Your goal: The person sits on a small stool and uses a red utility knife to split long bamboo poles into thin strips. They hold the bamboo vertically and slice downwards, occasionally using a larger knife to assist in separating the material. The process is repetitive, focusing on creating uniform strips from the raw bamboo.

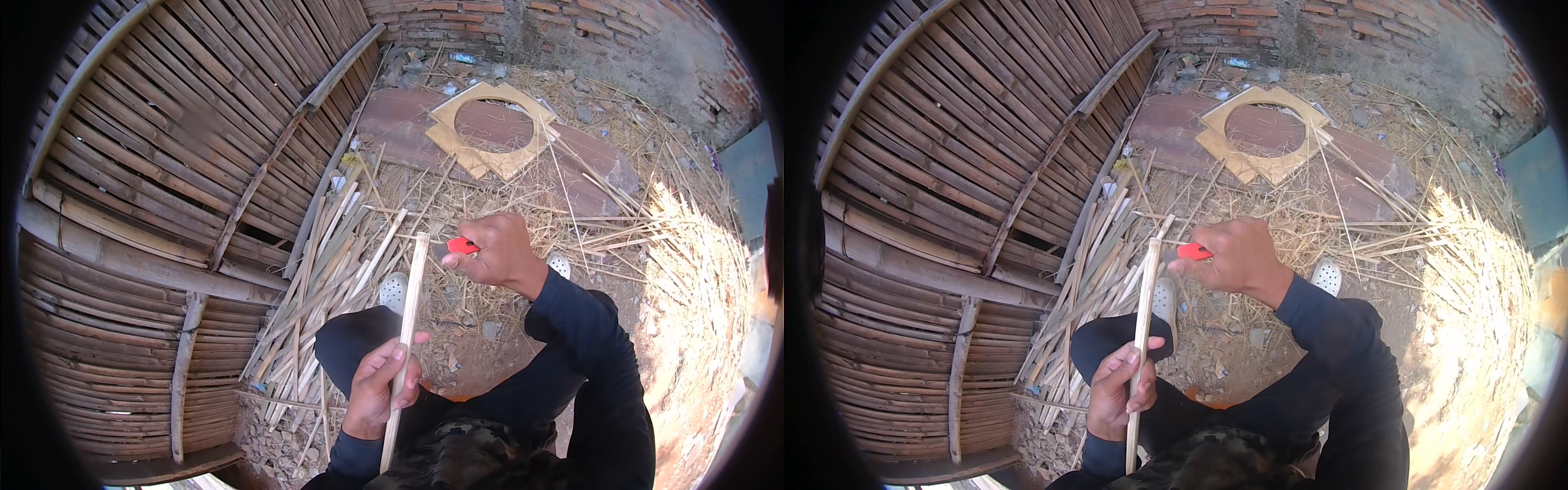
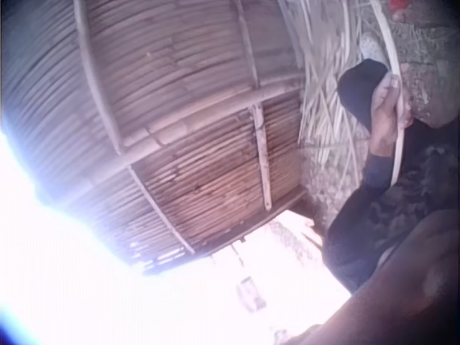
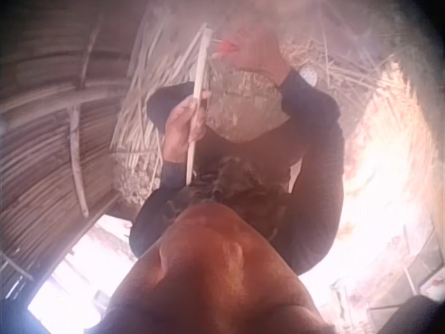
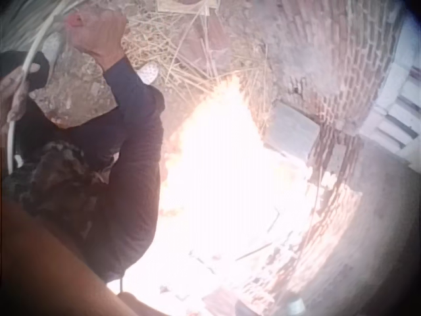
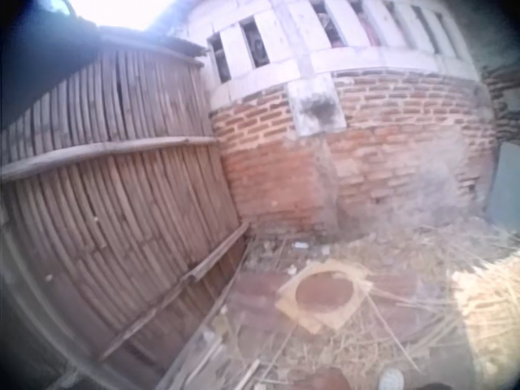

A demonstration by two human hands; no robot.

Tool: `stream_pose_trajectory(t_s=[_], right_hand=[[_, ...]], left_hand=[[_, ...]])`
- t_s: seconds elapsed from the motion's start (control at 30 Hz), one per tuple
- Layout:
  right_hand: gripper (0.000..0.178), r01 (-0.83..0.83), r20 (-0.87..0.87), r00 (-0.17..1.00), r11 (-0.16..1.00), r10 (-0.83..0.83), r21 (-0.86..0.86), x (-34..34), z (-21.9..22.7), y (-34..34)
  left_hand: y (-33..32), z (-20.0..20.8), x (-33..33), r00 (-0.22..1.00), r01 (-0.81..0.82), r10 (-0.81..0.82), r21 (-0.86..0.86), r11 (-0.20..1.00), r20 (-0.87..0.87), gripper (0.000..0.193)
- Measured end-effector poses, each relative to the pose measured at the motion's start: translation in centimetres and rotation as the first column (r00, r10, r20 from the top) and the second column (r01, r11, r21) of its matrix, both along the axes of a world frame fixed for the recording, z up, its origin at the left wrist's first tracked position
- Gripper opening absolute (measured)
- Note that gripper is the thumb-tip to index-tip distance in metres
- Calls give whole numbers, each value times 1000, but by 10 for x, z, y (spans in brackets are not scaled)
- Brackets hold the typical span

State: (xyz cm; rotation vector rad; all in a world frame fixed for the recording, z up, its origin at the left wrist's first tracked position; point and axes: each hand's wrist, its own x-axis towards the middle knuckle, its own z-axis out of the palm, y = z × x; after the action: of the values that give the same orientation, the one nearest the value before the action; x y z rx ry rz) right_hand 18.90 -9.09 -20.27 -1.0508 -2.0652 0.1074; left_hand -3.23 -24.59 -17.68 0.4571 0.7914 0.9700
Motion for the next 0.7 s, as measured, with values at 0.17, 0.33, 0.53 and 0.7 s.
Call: stream_pose_trajectory(t_s=[0.17,0.33,0.53,0.7], right_hand=[[56,-62,45,997,987,56,148,-13,2,-2],[55,-84,52,996,985,77,151,-19,-2,-8],[55,27,27,999,990,-31,141,-13,-4,9],[64,-23,27,999,987,19,159,-8,-1,13]], left_hand=[[-3,0,1,1000,8,-7,-18,1000,25,37],[-3,-3,2,998,20,-19,-27,999,62,34],[-1,-8,0,986,70,-67,-11,998,150,32],[-3,-8,2,985,76,-74,-8,997,156,33]])
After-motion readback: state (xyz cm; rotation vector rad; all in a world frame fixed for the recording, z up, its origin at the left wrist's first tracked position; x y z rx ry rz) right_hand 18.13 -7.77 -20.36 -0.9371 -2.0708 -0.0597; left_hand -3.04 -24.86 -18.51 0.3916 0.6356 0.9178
